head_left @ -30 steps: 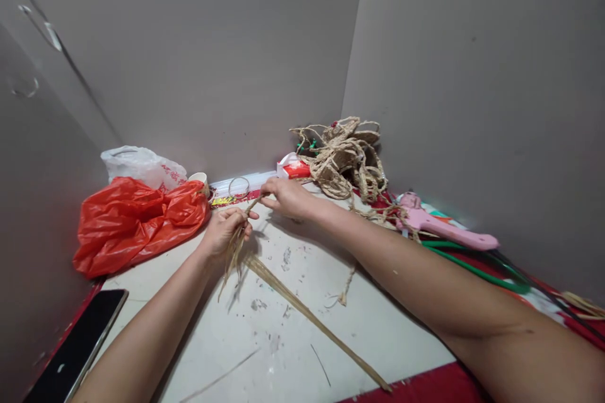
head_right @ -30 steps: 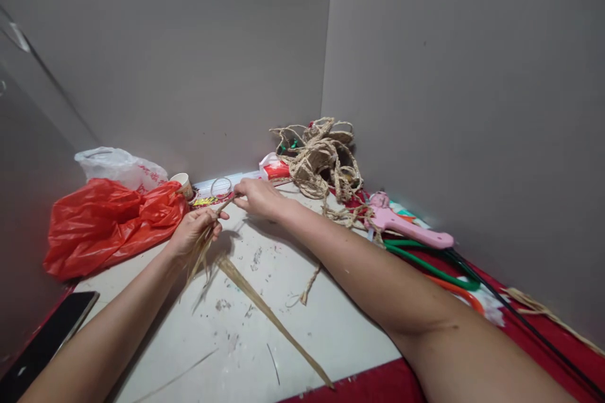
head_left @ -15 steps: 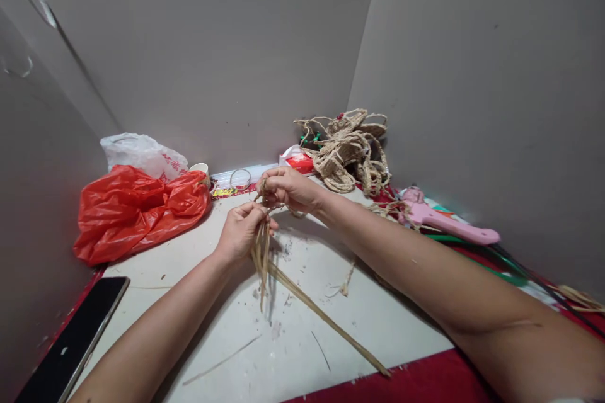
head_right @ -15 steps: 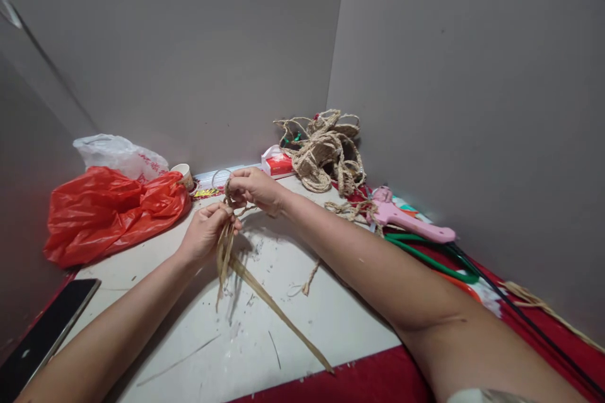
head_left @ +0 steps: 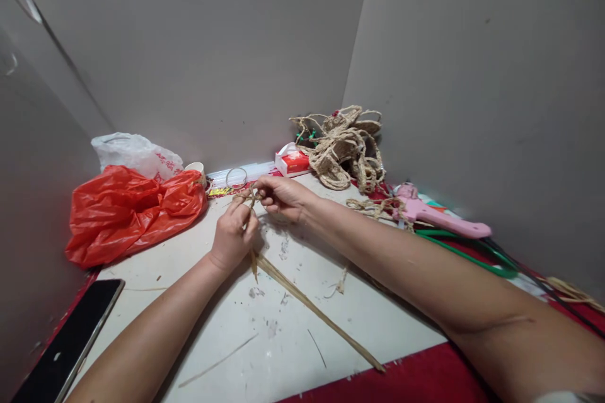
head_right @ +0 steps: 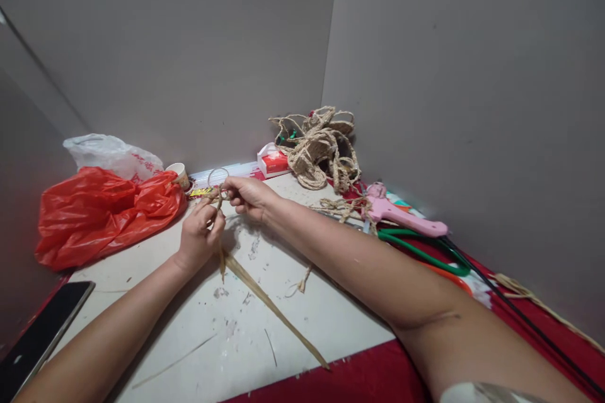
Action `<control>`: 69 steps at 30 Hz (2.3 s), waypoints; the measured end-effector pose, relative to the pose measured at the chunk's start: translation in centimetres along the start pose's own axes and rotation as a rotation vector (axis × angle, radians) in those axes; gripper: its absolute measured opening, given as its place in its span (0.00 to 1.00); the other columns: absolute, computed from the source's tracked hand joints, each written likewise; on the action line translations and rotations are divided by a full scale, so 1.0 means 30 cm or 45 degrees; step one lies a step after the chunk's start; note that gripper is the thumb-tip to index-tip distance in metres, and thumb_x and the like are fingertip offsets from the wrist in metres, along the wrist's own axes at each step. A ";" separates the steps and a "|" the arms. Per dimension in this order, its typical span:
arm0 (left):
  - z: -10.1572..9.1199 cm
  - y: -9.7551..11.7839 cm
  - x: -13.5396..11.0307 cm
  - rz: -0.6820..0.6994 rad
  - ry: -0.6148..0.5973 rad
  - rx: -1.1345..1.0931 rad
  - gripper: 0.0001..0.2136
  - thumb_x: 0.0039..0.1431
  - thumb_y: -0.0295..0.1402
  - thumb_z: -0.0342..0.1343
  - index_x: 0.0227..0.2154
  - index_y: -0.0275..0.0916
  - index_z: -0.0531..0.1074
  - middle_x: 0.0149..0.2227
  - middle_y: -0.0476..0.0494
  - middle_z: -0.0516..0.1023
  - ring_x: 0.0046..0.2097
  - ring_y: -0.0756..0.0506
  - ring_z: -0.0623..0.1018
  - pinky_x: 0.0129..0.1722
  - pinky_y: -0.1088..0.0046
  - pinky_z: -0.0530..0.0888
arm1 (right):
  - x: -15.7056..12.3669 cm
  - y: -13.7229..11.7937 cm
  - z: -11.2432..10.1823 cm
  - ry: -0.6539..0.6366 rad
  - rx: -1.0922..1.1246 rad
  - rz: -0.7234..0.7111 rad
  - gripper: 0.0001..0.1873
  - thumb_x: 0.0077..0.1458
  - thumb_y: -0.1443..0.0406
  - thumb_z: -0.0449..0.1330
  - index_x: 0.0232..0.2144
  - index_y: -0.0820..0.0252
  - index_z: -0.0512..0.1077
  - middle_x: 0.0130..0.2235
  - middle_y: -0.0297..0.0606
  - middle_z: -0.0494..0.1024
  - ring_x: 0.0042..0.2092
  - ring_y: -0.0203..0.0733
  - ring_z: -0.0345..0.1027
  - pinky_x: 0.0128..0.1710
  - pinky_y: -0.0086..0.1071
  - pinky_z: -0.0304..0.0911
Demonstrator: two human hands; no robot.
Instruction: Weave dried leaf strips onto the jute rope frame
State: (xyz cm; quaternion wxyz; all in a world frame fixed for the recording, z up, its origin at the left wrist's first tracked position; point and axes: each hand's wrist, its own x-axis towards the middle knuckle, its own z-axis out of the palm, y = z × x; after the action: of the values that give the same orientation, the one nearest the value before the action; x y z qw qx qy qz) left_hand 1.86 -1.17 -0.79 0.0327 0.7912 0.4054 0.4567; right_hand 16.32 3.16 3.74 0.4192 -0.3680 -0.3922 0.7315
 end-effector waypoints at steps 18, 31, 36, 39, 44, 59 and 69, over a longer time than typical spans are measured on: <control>0.005 -0.067 0.009 0.101 -0.491 0.587 0.07 0.57 0.25 0.45 0.31 0.37 0.68 0.40 0.34 0.73 0.36 0.42 0.74 0.33 0.69 0.68 | -0.005 0.042 -0.010 0.130 -0.714 -0.303 0.13 0.50 0.68 0.56 0.16 0.63 0.63 0.17 0.30 0.62 0.16 0.27 0.50 0.13 0.25 0.45; 0.001 -0.060 0.002 0.380 -0.349 0.772 0.07 0.59 0.25 0.45 0.31 0.35 0.68 0.56 0.27 0.68 0.39 0.43 0.78 0.35 0.68 0.74 | 0.030 0.029 -0.023 0.071 0.331 0.386 0.13 0.58 0.70 0.52 0.22 0.63 0.60 0.15 0.25 0.58 0.14 0.20 0.41 0.11 0.14 0.45; 0.002 -0.090 0.004 0.388 -0.332 0.825 0.08 0.59 0.25 0.45 0.33 0.34 0.70 0.54 0.27 0.70 0.41 0.42 0.78 0.35 0.68 0.74 | 0.037 0.038 -0.024 0.036 0.355 0.189 0.11 0.58 0.71 0.50 0.23 0.63 0.63 0.17 0.29 0.62 0.16 0.24 0.52 0.15 0.17 0.56; 0.006 -0.113 0.006 0.380 -0.312 0.815 0.09 0.59 0.25 0.46 0.36 0.33 0.70 0.52 0.28 0.71 0.43 0.41 0.78 0.35 0.68 0.75 | 0.033 0.045 -0.026 -0.080 0.221 0.074 0.10 0.54 0.78 0.50 0.25 0.66 0.65 0.19 0.31 0.67 0.20 0.26 0.60 0.20 0.18 0.63; 0.007 -0.114 0.011 0.390 -0.351 0.778 0.09 0.59 0.27 0.46 0.38 0.33 0.70 0.49 0.31 0.74 0.40 0.42 0.78 0.33 0.69 0.75 | 0.033 0.056 -0.041 -0.089 -0.123 -0.020 0.05 0.54 0.77 0.56 0.29 0.67 0.70 0.22 0.31 0.71 0.20 0.26 0.63 0.19 0.19 0.63; 0.003 -0.102 0.007 0.370 -0.479 0.731 0.07 0.59 0.27 0.45 0.27 0.38 0.65 0.30 0.43 0.71 0.29 0.48 0.72 0.27 0.74 0.67 | 0.047 0.058 -0.064 -0.240 -0.696 -0.365 0.11 0.53 0.68 0.56 0.20 0.64 0.64 0.19 0.27 0.62 0.20 0.27 0.54 0.18 0.22 0.56; -0.012 -0.107 -0.004 0.426 -0.157 0.576 0.05 0.57 0.24 0.47 0.28 0.37 0.65 0.51 0.34 0.69 0.37 0.48 0.76 0.32 0.72 0.72 | 0.010 -0.009 -0.082 -0.464 -0.590 -0.118 0.04 0.53 0.69 0.53 0.27 0.63 0.66 0.23 0.29 0.63 0.23 0.29 0.58 0.18 0.21 0.57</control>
State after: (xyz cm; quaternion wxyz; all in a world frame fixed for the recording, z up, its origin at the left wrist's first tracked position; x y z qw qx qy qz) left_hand -0.40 0.79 -2.03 -0.1957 0.8607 0.3579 0.3047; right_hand 18.43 4.18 2.89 0.2798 -0.2981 -0.6339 0.6565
